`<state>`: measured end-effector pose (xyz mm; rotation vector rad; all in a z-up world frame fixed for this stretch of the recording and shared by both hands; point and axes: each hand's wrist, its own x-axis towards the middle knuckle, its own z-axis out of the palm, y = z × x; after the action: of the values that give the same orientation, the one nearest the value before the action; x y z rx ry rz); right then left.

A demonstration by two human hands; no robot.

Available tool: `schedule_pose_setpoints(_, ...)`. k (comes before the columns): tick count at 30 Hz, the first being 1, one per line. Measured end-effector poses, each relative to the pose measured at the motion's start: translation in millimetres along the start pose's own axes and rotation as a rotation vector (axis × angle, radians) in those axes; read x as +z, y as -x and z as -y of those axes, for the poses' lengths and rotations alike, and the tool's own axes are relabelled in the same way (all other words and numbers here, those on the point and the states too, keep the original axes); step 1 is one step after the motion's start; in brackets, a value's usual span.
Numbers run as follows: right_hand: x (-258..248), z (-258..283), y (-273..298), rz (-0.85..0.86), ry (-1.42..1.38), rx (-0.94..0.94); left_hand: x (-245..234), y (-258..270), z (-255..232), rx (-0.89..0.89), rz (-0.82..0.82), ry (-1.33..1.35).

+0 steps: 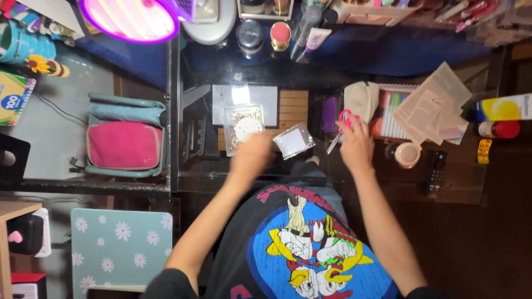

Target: The person packs various cosmetic items into a pink toiletry bag on a cluttered glass desk, then closes the bag and places it on a nearby chair. They then retrieve a small plastic bag containing jewelry, cut it open with scissors, and begin attaching small metal charms to a white circular disc.

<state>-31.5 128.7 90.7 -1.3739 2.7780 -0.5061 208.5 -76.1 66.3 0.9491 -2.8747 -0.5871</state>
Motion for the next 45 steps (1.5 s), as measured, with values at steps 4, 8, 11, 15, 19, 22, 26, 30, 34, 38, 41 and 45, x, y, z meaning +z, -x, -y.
schedule_pose_setpoints(4, 1.7, -27.4, 7.9, -0.038, 0.113, -0.144, 10.1, -11.9, -69.2, 0.432, -0.177, 0.133)
schedule_pose_setpoints(8, 9.0, -38.8, 12.7, -0.042, 0.019, -0.116, 52.2, -25.3, -68.3, 0.341, -0.11, -0.048)
schedule_pose_setpoints(11, 5.3, -44.6, 18.0, -0.03, 0.001, -0.087, 44.3, -32.1, -70.6, 0.167, 0.171, 0.081)
schedule_pose_setpoints(15, 0.6, -50.6, 23.1, 0.019, 0.012, -0.096, 60.0, -30.7, -58.5, 0.077, 0.096, 0.394)
schedule_pose_setpoints(19, -1.8, -58.1, 34.9, 0.127, 0.064, -0.09, 50.0, -32.1, -53.4, 0.045, 0.015, 0.797)
schedule_pose_setpoints(22, -7.5, -59.0, 46.9, 0.244, 0.021, 0.033, 75.1, -32.6, -39.3, -0.168, 0.307, 1.048)
schedule_pose_setpoints(26, -16.3, -49.2, 51.5, 0.347, -0.038, 0.152, 79.1, -29.1, -33.6, -0.203, 0.362, 1.188)
schedule_pose_setpoints(30, 11.6, -72.1, 67.9, 0.477, -0.62, 0.495, 93.6, -32.9, -30.4, -0.335, 0.448, 1.315)
schedule_pose_setpoints(34, 26.1, -83.7, 71.5, 0.635, -1.107, 0.599, 79.7, -43.7, -33.7, -0.315, 0.598, 1.722)
schedule_pose_setpoints(38, 24.6, -85.1, 71.3, 0.778, -1.159, 0.438, 93.7, -49.4, -24.4, -0.199, 0.5, 1.509)
schedule_pose_setpoints(41, 6.7, -65.4, 59.3, 0.965, -1.049, 0.391, 80.9, -54.6, -28.6, -0.142, 0.48, 1.338)
schedule_pose_setpoints(45, 10.9, -58.6, 55.7, 0.987, -0.935, 0.34, 39.6, -60.6, -47.8, -0.132, 0.477, 1.148)
